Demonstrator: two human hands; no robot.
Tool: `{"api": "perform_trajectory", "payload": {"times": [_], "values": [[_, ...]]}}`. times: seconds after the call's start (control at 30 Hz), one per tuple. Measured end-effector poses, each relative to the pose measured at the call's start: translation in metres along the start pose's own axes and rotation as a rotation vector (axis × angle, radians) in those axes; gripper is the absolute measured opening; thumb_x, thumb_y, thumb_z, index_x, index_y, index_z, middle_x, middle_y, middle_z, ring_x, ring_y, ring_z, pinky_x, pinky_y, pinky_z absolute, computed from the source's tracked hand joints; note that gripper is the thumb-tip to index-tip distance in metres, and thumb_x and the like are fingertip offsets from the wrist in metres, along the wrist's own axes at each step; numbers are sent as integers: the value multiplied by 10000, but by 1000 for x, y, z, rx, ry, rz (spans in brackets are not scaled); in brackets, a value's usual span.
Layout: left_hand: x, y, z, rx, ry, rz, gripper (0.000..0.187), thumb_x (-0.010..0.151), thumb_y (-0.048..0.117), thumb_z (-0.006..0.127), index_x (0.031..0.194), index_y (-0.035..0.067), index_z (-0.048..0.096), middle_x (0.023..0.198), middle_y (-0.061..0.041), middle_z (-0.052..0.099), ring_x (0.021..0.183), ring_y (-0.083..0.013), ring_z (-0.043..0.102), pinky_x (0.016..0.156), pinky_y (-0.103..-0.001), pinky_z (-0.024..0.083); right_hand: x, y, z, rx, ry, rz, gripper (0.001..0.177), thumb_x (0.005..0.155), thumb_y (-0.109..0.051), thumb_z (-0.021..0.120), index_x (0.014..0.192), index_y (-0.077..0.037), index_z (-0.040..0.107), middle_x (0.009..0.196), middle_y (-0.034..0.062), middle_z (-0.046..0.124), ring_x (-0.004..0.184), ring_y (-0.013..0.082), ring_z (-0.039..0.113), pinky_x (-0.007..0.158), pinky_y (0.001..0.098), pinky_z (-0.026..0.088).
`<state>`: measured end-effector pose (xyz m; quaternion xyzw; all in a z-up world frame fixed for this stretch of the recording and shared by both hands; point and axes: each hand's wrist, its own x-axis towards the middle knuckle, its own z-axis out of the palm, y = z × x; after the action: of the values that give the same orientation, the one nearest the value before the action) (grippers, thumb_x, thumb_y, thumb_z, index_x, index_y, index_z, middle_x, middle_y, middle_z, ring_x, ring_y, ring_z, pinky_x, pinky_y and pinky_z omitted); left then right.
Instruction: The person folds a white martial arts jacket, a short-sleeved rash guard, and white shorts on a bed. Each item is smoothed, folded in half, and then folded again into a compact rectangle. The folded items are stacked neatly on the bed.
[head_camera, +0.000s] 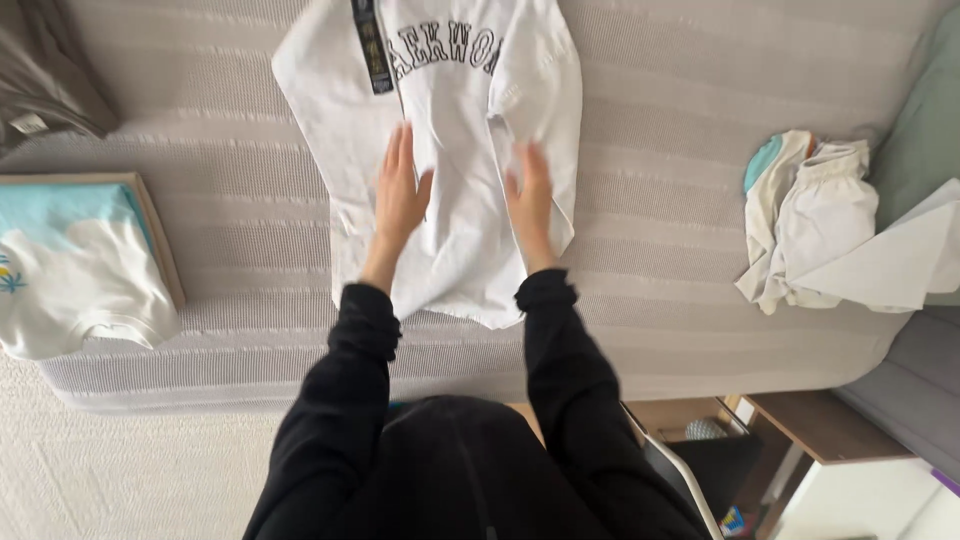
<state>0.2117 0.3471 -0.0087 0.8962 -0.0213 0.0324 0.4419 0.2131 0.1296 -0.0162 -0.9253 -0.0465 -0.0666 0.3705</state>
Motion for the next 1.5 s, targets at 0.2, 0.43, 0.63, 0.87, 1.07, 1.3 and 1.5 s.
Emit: {"api": "perform_trajectory", "payload": {"times": [0.2, 0.43, 0.63, 0.87, 1.07, 1.3, 1.5], "values": [[-147, -30, 29, 319, -193, -325, 471, 829, 109, 700, 1279, 127, 564, 1480, -153, 354, 1389, -351, 318, 1098, -549, 297, -133, -7, 26, -36, -261, 282, 413, 822, 18, 610, 1221, -79, 577, 1419, 190, 397, 1287, 408, 443, 1013, 429, 458], [-216, -60, 12, 521, -171, -689, 554, 907, 280, 666, 1377, 172, 395, 1515, -205, 229, 1417, -360, 253, 1126, -583, 249, -205, 8, 30, -236, -118, 362, 471, 728, 53, 693, 1168, -58, 565, 1318, 145, 442, 1190, 340, 516, 980, 423, 469], [-230, -85, 5, 533, 14, -917, 1182, 676, 600, 825, 1500, 80, 157, 1396, -283, 335, 1304, -411, 378, 1018, -583, 374, -239, 29, 35, -191, 105, 592, 604, 726, -133, 772, 1226, -143, 434, 1181, 85, 458, 1109, 304, 518, 954, 413, 427], [-236, -75, -14, 286, -3, -891, 312, 914, 292, 681, 1057, 30, 591, 931, -107, 622, 862, -274, 666, 687, -382, 561, -244, 15, 13, -56, 41, 806, 377, 925, -129, 594, 1238, -42, 403, 1122, 249, 598, 1023, 439, 617, 866, 525, 496], [-250, -79, -20, 96, 47, -830, 316, 932, 275, 680, 1050, 4, 568, 913, -185, 664, 878, -346, 687, 709, -461, 572, -262, 39, 19, 153, 126, 908, 521, 884, -250, 706, 1249, -48, 394, 1172, 234, 565, 1136, 430, 541, 925, 522, 439], [-257, -94, -16, 88, 24, -750, 331, 906, 240, 689, 1028, -44, 572, 898, -268, 668, 892, -453, 667, 732, -569, 551, -262, 66, 31, 92, 42, 809, 355, 929, -274, 607, 1134, 14, 588, 1084, 245, 606, 1097, 470, 563, 919, 560, 457], [-259, -64, -33, 54, 35, -727, 268, 916, 177, 681, 1038, -38, 579, 916, -274, 665, 898, -445, 667, 750, -540, 564, -268, 48, 12, -25, 43, 798, 308, 878, -226, 567, 1014, 47, 604, 980, 286, 635, 1004, 497, 597, 845, 567, 470]]}}
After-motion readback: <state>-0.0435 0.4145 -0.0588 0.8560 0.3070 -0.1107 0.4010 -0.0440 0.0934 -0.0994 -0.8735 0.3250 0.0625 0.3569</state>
